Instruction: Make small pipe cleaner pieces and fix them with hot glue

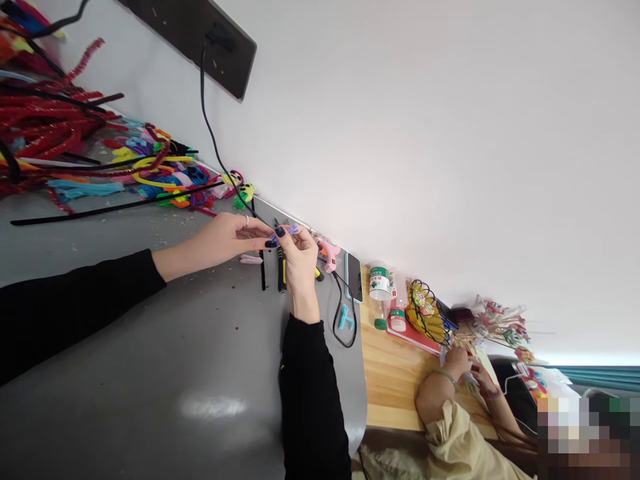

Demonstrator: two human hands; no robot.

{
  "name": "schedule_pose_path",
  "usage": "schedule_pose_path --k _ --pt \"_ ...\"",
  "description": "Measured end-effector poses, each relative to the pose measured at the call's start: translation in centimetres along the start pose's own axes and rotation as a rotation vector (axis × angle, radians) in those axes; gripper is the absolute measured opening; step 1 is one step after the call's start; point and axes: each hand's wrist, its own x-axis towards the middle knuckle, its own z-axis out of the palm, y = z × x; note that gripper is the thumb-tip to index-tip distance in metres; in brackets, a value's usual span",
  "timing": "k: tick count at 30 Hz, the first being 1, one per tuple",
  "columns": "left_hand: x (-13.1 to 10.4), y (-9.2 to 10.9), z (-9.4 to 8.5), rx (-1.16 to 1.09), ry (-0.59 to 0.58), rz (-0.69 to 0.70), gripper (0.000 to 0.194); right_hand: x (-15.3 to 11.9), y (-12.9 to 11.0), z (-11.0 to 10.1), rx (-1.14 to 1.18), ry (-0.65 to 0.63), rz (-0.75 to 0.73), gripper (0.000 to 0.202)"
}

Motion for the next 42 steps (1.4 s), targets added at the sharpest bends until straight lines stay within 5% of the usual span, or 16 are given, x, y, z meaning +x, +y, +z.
schedule_pose_path --k 5,16,27,42 --pt "0.4 0.2 -0.4 -0.118 -0.105 -0.071 0.059 -0.1 -0.2 0.3 0.046 0.007 0.034 0.048" --pt "-0.2 0.4 0.4 -0.095 -0.047 -0.076 0.05 0.0 -0.3 -0.1 0.023 -0.009 -0.008 0.042" --pt "-0.5 1.0 0.7 0.005 -0.088 -0.009 0.041 0.3 -0.2 -0.2 -0.055 0.048 -0.016 0.045" --pt "-0.5 0.6 0.2 0.171 -0.018 0.127 0.038 0.2 -0.7 -0.9 -0.108 -0.075 -0.013 0.048"
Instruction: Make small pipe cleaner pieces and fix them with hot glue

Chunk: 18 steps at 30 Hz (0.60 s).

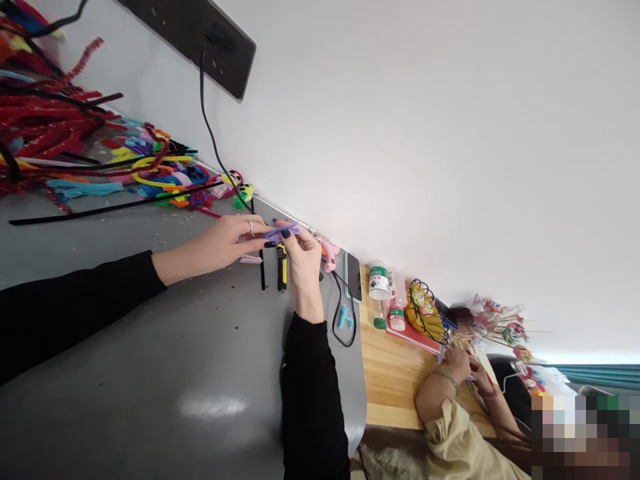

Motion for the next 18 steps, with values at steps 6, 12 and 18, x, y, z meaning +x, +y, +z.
schedule_pose_path --k 6,12,18 --pt "0.04 -0.05 -0.09 -0.008 0.029 0.007 0.04 -0.01 -0.63 -0.79 -0.039 -0.054 -0.031 0.049" --pt "0.03 -0.01 -0.04 0.016 0.017 0.007 0.038 -0.23 -0.82 -0.71 0.001 -0.067 -0.022 0.038" --pt "0.17 -0.39 -0.15 0.069 0.018 0.04 0.04 -0.35 -1.13 -0.44 0.05 -0.062 -0.003 0.036"
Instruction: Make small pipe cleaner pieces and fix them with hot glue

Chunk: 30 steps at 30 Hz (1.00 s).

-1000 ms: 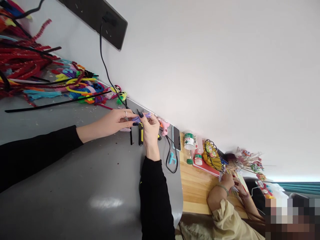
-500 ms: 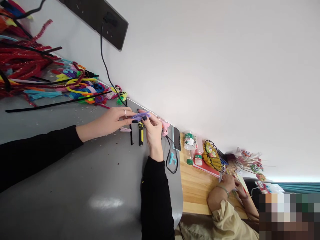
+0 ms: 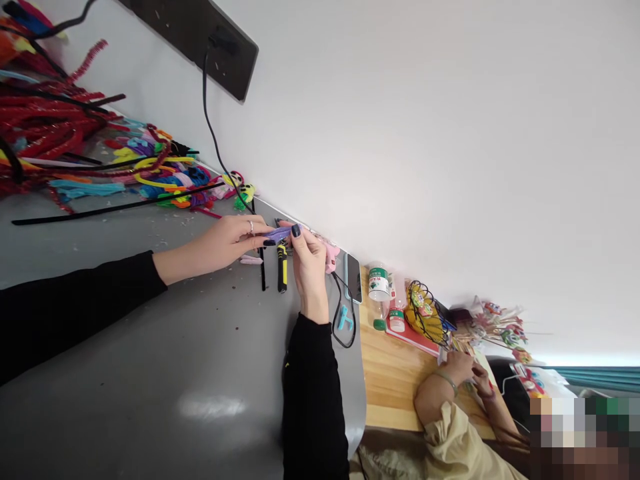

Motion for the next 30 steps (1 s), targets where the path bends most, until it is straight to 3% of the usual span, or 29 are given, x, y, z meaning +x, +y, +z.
schedule_pose_path --k 13,25,30 --pt "0.0 -1.0 0.0 0.136 0.017 0.162 0.04 0.3 0.4 0.2 0.021 0.056 0.016 0.039" --pt "0.3 -1.6 -0.2 0.289 0.023 0.317 0.037 0.4 0.6 -0.6 0.096 0.007 0.055 0.033" --pt "0.3 -1.9 0.0 0.277 0.011 0.317 0.037 0.4 0.6 -0.5 0.176 0.001 0.09 0.027"
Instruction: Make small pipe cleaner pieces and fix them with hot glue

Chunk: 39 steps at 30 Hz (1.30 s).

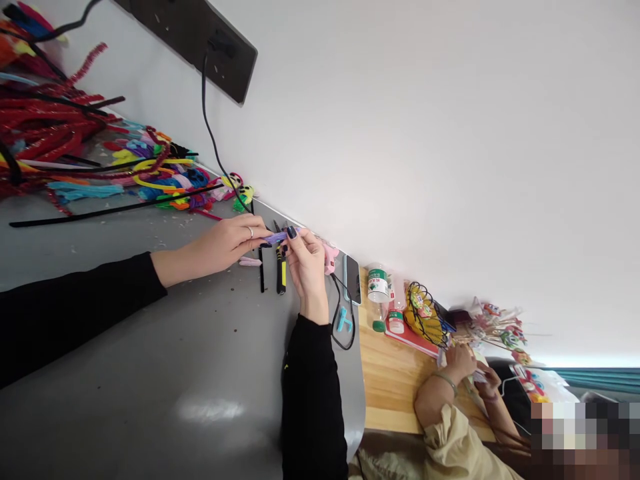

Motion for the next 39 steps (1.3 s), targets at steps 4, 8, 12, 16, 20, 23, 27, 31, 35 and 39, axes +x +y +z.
schedule_pose_path --k 4,8,12,16,20,23,27,31,35,39 --pt "-0.1 0.0 -0.1 0.004 0.021 -0.025 0.037 0.0 0.0 0.0 -0.014 0.003 -0.001 0.025" --pt "-0.1 0.0 -0.2 0.016 0.03 0.001 0.039 -0.1 -0.1 0.2 -0.012 -0.008 -0.024 0.024" --pt "-0.1 -0.1 -0.2 -0.005 0.0 -0.004 0.038 -0.1 -0.3 0.3 -0.017 -0.017 -0.02 0.027" --pt "-0.1 0.0 -0.2 -0.01 0.004 -0.004 0.037 -0.1 -0.3 0.2 -0.042 -0.02 -0.029 0.029" --pt "-0.2 0.0 -0.2 0.017 0.045 0.001 0.036 -0.1 -0.5 0.0 -0.078 -0.026 -0.044 0.028" --pt "-0.1 0.1 -0.3 0.033 0.064 0.015 0.036 -0.2 -0.7 -0.2 -0.088 -0.028 -0.055 0.027" --pt "0.1 0.3 -0.5 0.052 0.059 0.014 0.036 -0.4 -1.0 -0.2 -0.126 -0.037 -0.051 0.028" --pt "0.1 0.3 -0.6 0.053 0.054 0.0 0.036 -0.4 -1.1 -0.3 -0.168 -0.026 -0.056 0.032" --pt "0.1 0.3 -0.6 0.026 0.043 -0.009 0.037 -0.4 -1.1 -0.5 -0.174 -0.009 -0.057 0.032" --pt "0.1 0.2 -0.6 0.005 0.052 -0.021 0.036 -0.5 -1.2 -0.7 -0.177 -0.022 -0.059 0.028"
